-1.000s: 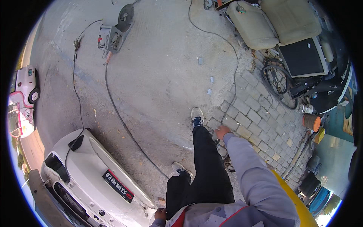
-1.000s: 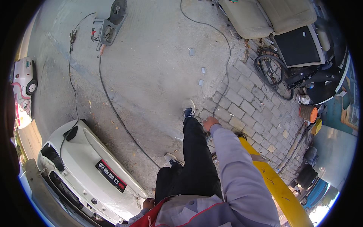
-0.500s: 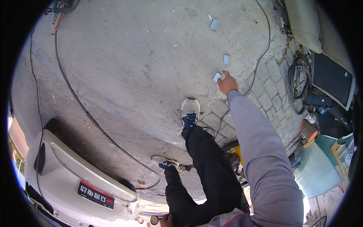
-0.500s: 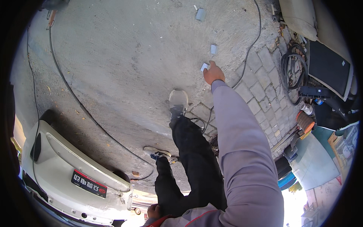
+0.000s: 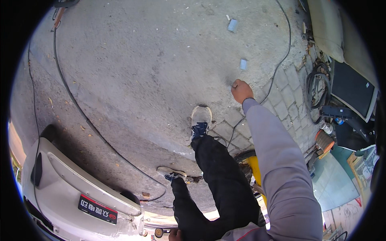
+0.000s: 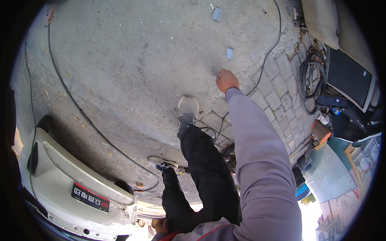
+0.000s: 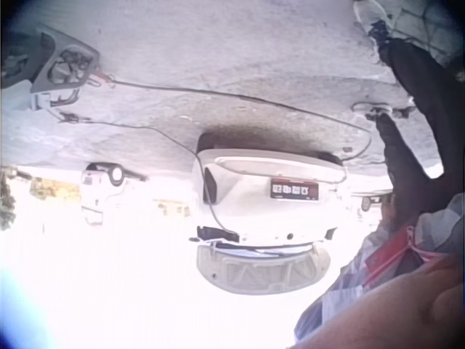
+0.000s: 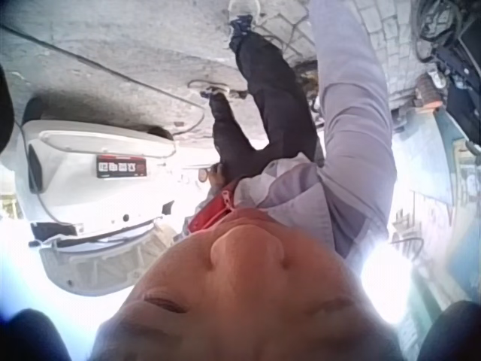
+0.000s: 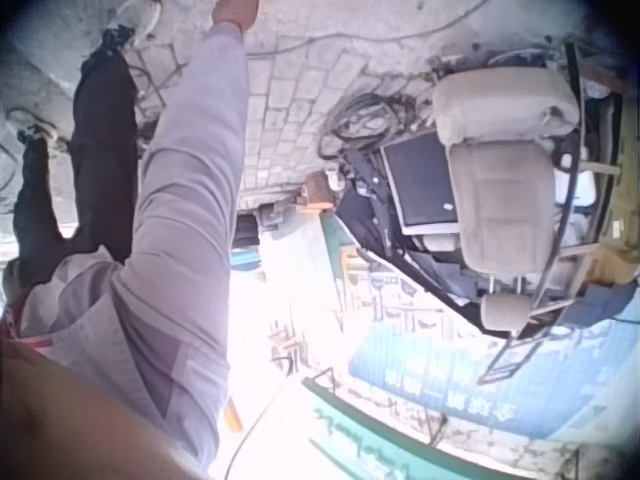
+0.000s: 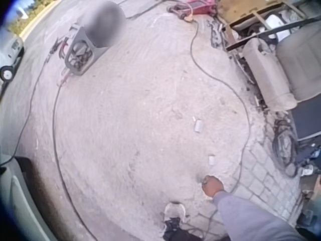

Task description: The person places a small metal piece into the front bumper area of a white car with the hood open, then uses a welding torch to weld the bumper frame. The person holds the torch with one hand and stabilizes the bumper with the other while welding along the edge.

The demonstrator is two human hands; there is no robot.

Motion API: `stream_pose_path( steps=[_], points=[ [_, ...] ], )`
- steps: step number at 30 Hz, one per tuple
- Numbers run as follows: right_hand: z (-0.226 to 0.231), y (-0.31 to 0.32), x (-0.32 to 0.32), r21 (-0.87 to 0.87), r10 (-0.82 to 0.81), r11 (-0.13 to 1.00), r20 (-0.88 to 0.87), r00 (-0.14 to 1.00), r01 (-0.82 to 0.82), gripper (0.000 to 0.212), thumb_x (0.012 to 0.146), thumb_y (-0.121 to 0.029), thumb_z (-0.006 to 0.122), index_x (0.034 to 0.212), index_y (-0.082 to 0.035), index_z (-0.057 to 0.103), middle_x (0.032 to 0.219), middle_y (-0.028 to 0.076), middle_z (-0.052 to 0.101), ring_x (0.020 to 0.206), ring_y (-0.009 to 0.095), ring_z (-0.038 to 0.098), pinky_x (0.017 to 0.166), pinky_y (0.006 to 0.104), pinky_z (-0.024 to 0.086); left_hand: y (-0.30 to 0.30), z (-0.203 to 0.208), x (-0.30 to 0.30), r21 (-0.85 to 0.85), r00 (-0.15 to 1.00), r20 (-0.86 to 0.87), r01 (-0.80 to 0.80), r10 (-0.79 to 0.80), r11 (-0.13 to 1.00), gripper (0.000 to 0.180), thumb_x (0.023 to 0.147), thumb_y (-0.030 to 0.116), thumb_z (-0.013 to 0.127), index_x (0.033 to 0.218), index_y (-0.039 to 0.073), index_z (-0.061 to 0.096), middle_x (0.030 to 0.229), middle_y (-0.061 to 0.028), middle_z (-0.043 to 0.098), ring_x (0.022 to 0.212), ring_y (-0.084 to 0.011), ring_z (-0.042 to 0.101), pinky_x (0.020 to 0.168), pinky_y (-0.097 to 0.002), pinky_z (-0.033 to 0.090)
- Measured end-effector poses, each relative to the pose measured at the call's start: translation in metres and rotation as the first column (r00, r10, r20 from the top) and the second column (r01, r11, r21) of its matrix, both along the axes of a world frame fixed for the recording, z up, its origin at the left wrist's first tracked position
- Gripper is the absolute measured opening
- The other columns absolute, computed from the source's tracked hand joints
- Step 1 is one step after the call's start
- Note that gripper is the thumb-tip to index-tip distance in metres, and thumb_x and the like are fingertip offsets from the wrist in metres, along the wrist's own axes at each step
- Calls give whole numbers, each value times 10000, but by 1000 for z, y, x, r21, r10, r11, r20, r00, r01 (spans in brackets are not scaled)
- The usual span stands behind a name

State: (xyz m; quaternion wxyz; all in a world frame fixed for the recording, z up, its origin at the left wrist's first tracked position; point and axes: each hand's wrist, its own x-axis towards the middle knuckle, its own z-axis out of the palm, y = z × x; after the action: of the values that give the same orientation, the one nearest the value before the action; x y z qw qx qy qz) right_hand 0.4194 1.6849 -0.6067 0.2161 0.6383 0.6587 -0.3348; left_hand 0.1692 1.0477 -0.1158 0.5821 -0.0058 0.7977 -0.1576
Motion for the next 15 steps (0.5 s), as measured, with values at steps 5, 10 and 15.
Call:
stream_pose_path(
  steps=[5,10,15],
  points=[
    [78,-34,-26,167,6,985,-338,941,54,165,878,-145,759,993,-74,664,1000,146,672,918,352,678,819,440,561,17,-13,4,-24,992,3,-130,130,991,343,963,268,651,1121,-22,743,1032,-202,777,983,-319,740,893,-422,561],
    [176,-62,-69,85,-43,988,-649,760,128,179,838,-62,795,968,-46,673,968,119,666,858,316,675,779,400,563,88,-76,-10,226,959,86,-282,270,932,286,991,228,686,1174,13,729,1056,-127,765,978,-197,719,881,-338,560],
    [272,-98,-118,131,104,991,-788,606,1,175,808,-42,825,927,-49,696,983,130,701,918,323,695,810,407,568,230,-139,-48,521,770,257,-619,584,588,314,1058,261,621,1258,25,678,1110,-73,740,900,-140,673,807,-293,540]
  ],
)
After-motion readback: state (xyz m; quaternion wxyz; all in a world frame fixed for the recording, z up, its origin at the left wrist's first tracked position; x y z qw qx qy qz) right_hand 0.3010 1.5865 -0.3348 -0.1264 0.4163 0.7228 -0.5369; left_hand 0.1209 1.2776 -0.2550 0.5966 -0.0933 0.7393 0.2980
